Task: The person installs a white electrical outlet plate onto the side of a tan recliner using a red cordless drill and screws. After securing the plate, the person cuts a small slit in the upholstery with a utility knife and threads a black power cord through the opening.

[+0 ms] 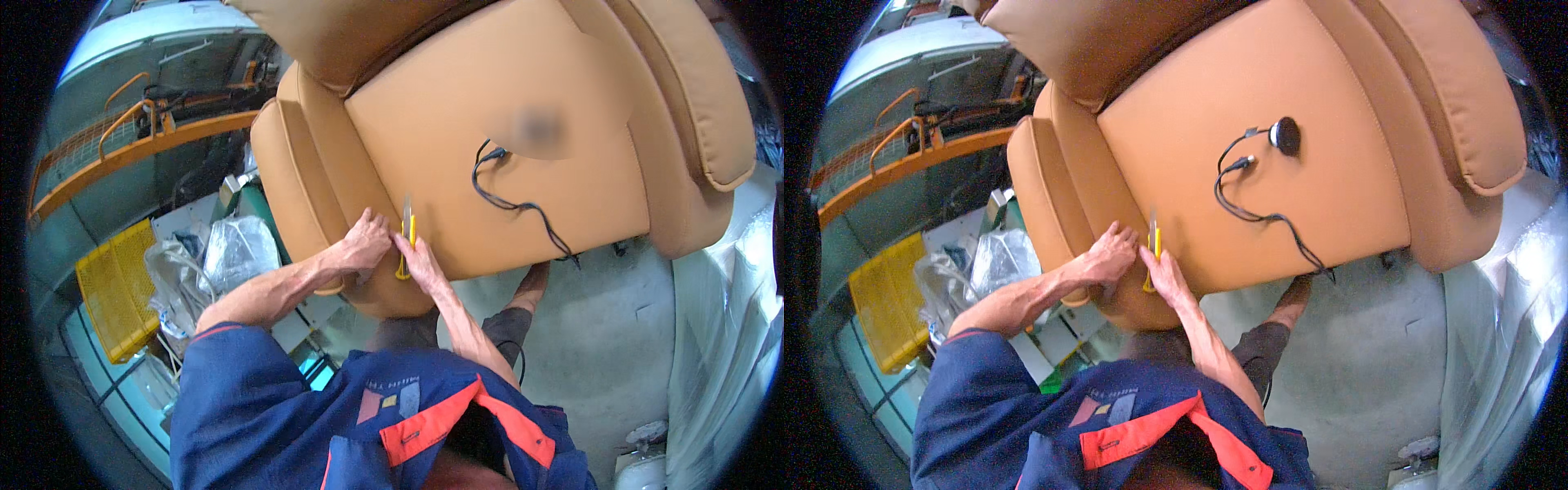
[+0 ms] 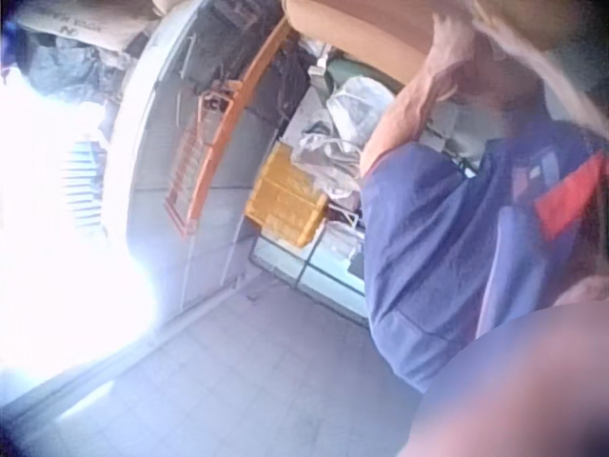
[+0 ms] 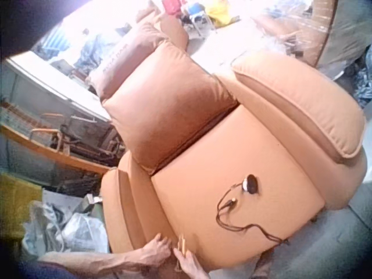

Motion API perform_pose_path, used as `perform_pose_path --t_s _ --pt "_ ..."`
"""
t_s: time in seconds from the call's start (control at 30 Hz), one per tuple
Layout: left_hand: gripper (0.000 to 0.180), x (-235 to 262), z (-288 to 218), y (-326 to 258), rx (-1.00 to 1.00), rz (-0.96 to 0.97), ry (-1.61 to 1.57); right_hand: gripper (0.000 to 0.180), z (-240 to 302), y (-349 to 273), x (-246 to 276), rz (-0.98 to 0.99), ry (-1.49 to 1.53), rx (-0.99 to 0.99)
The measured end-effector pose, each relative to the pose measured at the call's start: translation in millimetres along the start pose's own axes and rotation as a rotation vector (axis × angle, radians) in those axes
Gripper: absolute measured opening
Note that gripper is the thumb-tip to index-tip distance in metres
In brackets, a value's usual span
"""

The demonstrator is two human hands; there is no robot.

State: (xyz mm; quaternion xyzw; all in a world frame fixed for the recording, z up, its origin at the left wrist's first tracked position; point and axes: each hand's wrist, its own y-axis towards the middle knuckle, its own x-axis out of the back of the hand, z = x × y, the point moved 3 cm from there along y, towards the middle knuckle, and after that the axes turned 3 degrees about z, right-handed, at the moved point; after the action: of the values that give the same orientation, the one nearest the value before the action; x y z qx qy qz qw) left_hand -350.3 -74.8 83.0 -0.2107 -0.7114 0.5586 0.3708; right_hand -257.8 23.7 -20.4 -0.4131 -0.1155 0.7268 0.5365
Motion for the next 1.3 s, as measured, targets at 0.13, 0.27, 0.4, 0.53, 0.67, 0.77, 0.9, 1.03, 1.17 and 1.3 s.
perform_pose_path --t_s 0.13,0.27,0.4,0.53,0.67,0.77,0.9,1.03,1.17,1.3 --pt "0.076 8.4 9.4 -16.2 -0.012 0.058 0.091 0.055 29.7 8.5 -0.5 0.089 -0.006 -0.055" --pt "0.116 20.9 49.5 -37.8 0.057 -0.093 -0.075 0.045 53.0 31.6 -3.4 0.241 -0.115 -0.06" --pt "0.094 32.3 41.2 -27.3 0.104 -0.038 -0.081 0.047 56.4 25.3 -4.0 0.185 -0.073 0.08" --pt "0.062 26.2 48.0 -14.6 0.143 0.019 -0.179 0.049 53.6 19.4 -11.3 0.212 0.008 0.064" --pt "0.045 10.9 63.9 -3.4 0.051 -0.213 -0.105 0.054 47.1 43.0 3.2 0.19 0.199 -0.003" --pt "0.041 16.8 74.6 3.7 -0.043 -0.065 0.006 0.052 50.6 37.7 30.0 0.052 0.065 -0.113" --pt "0.044 22.2 104.8 37.1 0.098 -0.006 -0.113 0.039 54.5 16.1 55.4 -0.066 -0.227 -0.025" --pt "0.08 8.0 115.5 60.4 0.311 -0.296 -0.09 0.028 55.2 -12.2 54.8 0.001 -0.141 -0.022" --pt "0.099 5.4 115.2 66.8 0.372 -0.204 -0.064 0.03 48.8 -18.8 49.9 0.105 -0.102 -0.162" --pt "0.103 24.7 113.9 73.1 0.423 -0.15 -0.093 0.045 59.0 -7.4 49.1 0.143 -0.182 -0.099"
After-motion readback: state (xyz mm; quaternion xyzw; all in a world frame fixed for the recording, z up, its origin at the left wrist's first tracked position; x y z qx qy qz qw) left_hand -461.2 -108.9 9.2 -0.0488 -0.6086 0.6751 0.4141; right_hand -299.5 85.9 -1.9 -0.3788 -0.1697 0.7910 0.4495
